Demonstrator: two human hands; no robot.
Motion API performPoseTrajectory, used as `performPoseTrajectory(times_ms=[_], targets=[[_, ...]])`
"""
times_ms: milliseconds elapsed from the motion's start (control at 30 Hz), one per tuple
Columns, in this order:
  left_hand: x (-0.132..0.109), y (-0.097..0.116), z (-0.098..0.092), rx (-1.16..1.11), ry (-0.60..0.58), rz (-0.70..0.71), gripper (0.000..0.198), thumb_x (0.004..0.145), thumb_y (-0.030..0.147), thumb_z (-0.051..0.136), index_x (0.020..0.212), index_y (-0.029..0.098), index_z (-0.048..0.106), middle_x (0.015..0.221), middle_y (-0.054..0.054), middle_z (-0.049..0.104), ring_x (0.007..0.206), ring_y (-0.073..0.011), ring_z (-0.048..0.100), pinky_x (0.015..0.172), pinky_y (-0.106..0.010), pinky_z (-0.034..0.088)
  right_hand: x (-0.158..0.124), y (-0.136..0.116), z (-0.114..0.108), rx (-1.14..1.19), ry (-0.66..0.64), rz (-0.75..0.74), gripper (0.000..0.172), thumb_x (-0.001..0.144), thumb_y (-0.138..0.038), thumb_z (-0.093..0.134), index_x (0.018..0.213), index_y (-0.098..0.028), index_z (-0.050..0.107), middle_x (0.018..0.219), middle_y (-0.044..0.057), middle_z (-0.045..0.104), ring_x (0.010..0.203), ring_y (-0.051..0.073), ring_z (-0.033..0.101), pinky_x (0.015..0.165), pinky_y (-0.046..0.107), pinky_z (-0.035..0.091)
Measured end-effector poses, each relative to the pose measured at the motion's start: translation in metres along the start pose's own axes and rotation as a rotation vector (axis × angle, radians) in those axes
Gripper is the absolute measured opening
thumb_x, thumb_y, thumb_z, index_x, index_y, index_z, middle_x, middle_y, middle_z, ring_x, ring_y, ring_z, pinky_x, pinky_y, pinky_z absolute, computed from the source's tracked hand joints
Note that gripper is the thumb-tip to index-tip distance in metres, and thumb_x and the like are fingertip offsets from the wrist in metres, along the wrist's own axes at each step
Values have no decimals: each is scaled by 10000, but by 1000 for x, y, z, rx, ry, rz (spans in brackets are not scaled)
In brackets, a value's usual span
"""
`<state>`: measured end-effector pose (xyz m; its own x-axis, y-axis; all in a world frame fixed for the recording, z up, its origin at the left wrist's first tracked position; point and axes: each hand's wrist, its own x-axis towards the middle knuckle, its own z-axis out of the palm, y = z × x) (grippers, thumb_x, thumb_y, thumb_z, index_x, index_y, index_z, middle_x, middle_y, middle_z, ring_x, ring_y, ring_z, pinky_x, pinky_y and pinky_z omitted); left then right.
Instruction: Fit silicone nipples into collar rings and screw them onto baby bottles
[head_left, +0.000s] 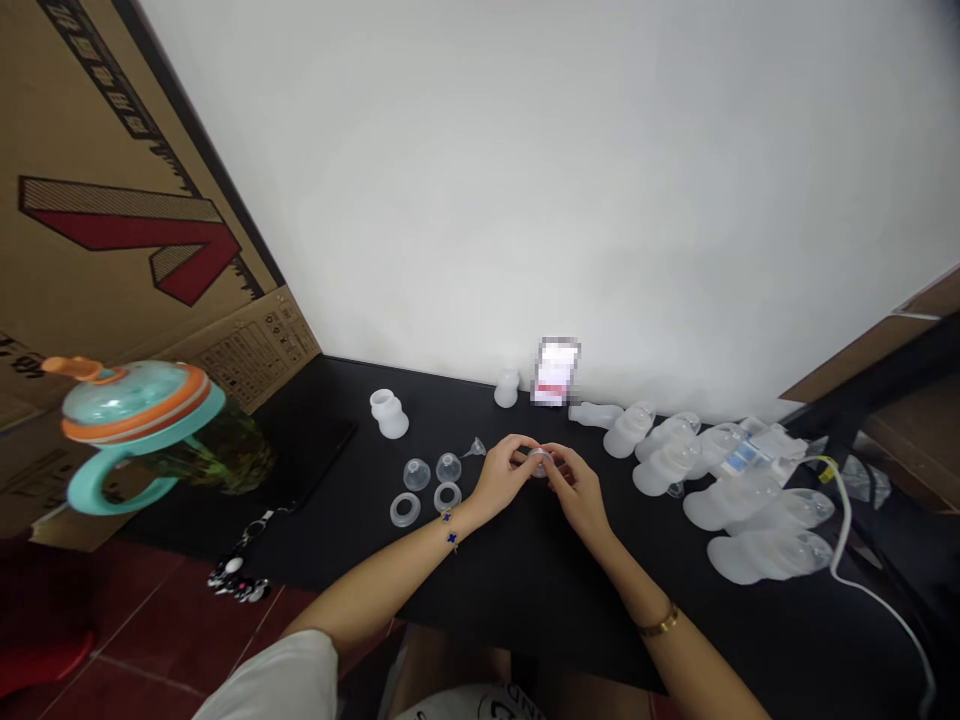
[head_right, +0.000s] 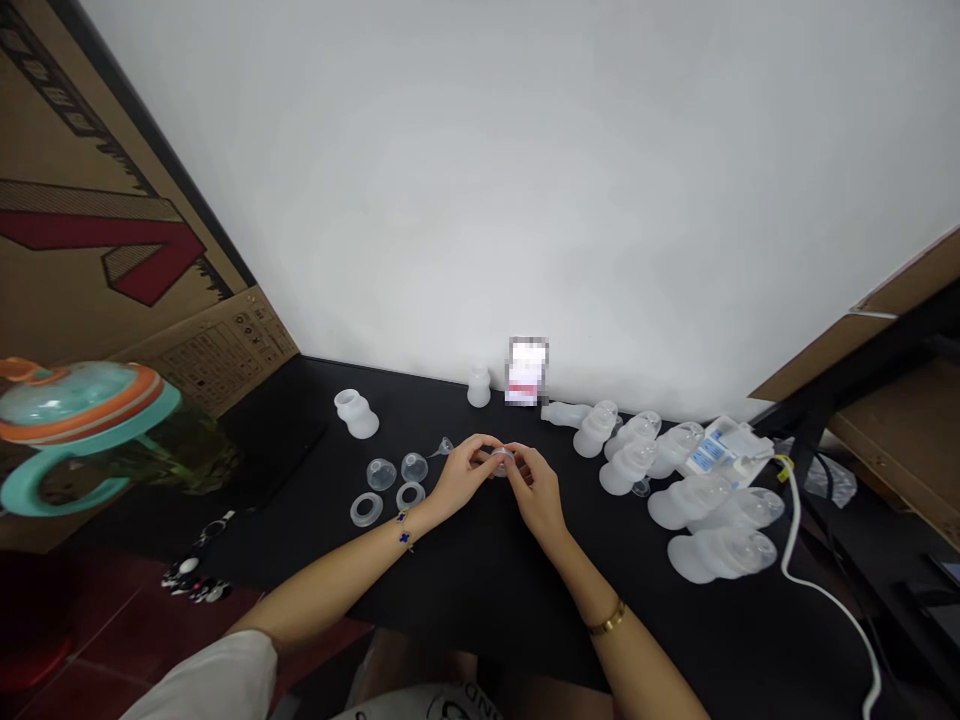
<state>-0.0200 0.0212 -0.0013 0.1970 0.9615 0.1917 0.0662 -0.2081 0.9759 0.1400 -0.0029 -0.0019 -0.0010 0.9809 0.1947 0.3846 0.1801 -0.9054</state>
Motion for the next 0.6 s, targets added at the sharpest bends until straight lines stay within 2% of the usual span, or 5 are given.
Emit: performPoseTrajectory(times_ms=[167,400,600], targets=[[0,1,0,-18,-8,6,239,896,401,651,951,169,661,956,-65,689,789,-168,687,680,-272,564,0,0,1,12,-14,30,394,931,-558,556,1078,-215,682,920,61,693,698,191,627,617,307,513],[1,1,-1,44,-7,31,202,892,369,646,940,174,665,932,-38,670,690,-123,615,637,-243,516,0,0,1,2,-28,14,379,934,-556,549,1037,-212,670,906,59,697,703,190,624,619,302,503],[1,0,-2,81,3,46,183,896,354,632,926,174,649,1016,-41,672,627,-90,561,585,-227,452,-1,1,1,-2,-36,7,364,933,-549,554,1028,-215,666,919,58,694,707,190,628,611,299,509]])
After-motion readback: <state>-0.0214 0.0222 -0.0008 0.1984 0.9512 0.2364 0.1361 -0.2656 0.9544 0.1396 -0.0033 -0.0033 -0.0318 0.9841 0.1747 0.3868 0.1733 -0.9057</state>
